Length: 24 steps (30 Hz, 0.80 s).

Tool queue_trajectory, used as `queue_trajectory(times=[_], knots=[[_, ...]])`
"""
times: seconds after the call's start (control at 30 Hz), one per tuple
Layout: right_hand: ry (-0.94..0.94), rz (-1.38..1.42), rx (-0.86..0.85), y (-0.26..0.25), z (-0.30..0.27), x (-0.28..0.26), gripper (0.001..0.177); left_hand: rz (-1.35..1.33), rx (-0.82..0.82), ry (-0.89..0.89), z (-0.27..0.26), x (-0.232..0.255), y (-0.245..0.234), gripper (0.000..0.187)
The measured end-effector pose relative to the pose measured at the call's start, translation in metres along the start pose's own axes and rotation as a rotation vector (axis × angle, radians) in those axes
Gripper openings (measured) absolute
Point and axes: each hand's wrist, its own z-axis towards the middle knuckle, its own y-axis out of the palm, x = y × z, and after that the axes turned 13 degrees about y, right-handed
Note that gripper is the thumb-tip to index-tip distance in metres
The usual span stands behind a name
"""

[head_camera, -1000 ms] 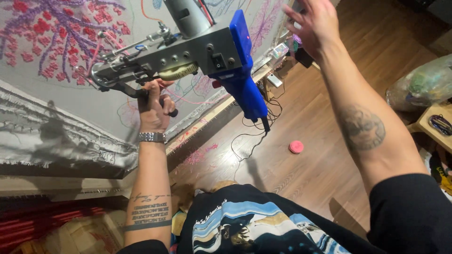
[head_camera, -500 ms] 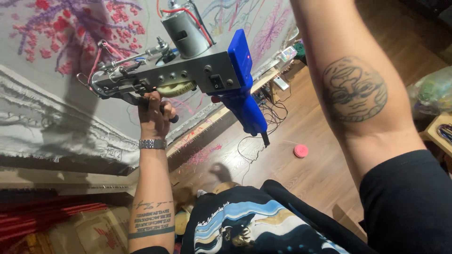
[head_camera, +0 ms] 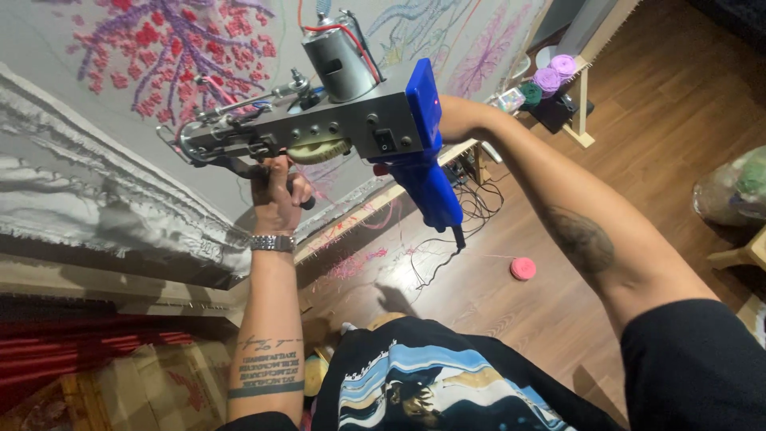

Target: Using a tufting gun to apply yarn to a rug canvas on a vertical frame.

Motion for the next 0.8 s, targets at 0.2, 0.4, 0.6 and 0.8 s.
queue_trajectory(times=[0.2, 0.4, 0.6, 0.8], knots=[[-0.030, 0.597, -0.231, 0.000, -0.095, -0.109, 0.023, 0.007, -0.013, 0.030, 0.001, 0.012, 0.027, 0.023], [-0.383, 0.869, -0.581, 0.006, -0.102, -0.120, 0.063, -0.060, 0.046, -0.078, 0.002, 0.021, 0.043, 0.021], [0.024, 0.776, -0.195, 0.021, -0.108, -0.135, 0.045, -0.038, 0.052, -0.082, 0.005, 0.008, 0.036, 0.025], [0.088, 0.858, -0.161, 0.027, -0.104, -0.135, 0.036, -0.039, 0.051, -0.094, 0.010, 0.004, 0.028, 0.022]])
